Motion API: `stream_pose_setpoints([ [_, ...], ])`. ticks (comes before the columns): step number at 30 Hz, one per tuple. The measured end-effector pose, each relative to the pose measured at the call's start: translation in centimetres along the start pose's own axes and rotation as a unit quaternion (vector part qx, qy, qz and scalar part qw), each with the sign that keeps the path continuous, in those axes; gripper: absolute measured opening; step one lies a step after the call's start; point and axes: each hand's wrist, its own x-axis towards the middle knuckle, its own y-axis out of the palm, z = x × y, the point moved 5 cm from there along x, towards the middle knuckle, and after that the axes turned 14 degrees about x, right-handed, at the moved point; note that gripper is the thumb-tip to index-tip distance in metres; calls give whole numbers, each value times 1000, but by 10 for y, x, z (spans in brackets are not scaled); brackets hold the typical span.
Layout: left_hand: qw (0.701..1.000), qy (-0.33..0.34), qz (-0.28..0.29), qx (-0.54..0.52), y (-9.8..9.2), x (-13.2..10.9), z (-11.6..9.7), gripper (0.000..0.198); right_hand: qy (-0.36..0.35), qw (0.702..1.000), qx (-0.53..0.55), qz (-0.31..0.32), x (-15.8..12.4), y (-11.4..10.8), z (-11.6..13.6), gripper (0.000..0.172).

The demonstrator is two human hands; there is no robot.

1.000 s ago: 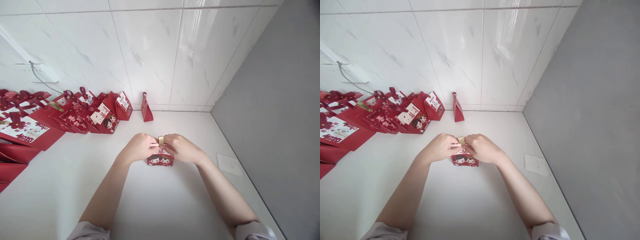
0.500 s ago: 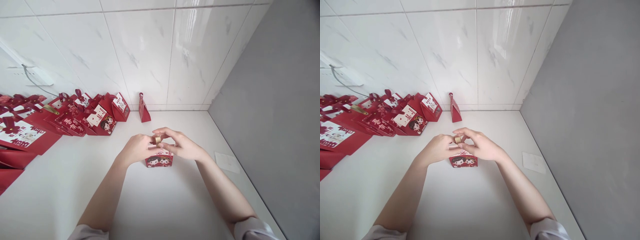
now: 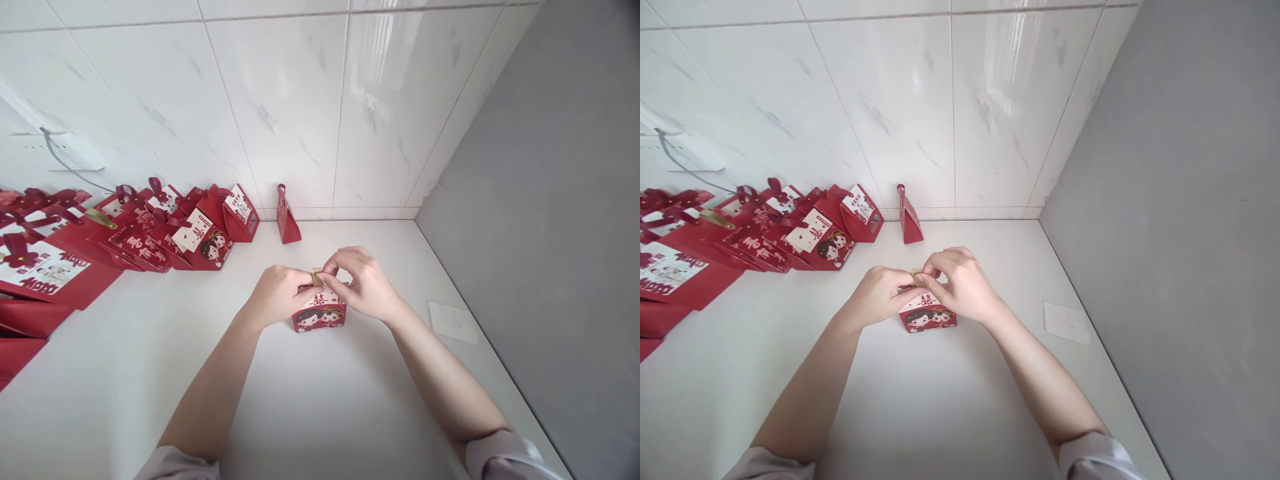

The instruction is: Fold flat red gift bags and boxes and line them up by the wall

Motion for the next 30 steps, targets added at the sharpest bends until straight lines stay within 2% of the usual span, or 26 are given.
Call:
stream_pose_setpoints([
  [4, 999, -14, -28, -9, -2, 0, 4, 32, 29, 999, 4, 23, 0, 0, -3, 9],
  [7, 995, -55, -39, -76, -5, -1, 15, 28, 110, 990, 7, 86, -2, 4, -17, 24],
  [10, 992, -74, -32, -100, -8, -3, 27, 48, 173, 980, -19, 101, -5, 5, -30, 26],
  [12, 993, -79, -5, -84, -9, -6, 35, 52, 186, 978, -31, 89, -7, 4, -34, 25],
  [15, 992, -82, 56, -73, -6, -11, 46, 43, 202, 975, -38, 87, -8, 0, -35, 29],
  [17, 991, -78, 83, -73, 0, -12, 52, 46, 220, 970, -41, 98, -9, -4, -38, 33],
  [19, 988, -69, 112, -81, 11, -10, 57, 49, 235, 965, -35, 109, -10, -7, -46, 39],
  [22, 976, -69, 154, -140, 40, -1, 65, 47, 270, 958, 13, 94, -14, -5, -71, 42],
  [23, 971, -78, 143, -176, 50, 4, 68, 47, 287, 954, 45, 77, -17, -2, -83, 40],
  [24, 964, -85, 108, -226, 60, 9, 71, 49, 297, 949, 94, 50, -20, 3, -95, 40],
  [26, 940, -95, 10, -327, 79, 17, 76, 54, 311, 929, 198, -27, -30, 15, -119, 49],
  [27, 924, -108, -37, -364, 89, 19, 79, 55, 314, 924, 211, -47, -35, 23, -129, 54],
  [30, 906, -147, -114, -380, 119, 19, 81, 61, 308, 918, 235, -82, -49, 43, -149, 61],
])
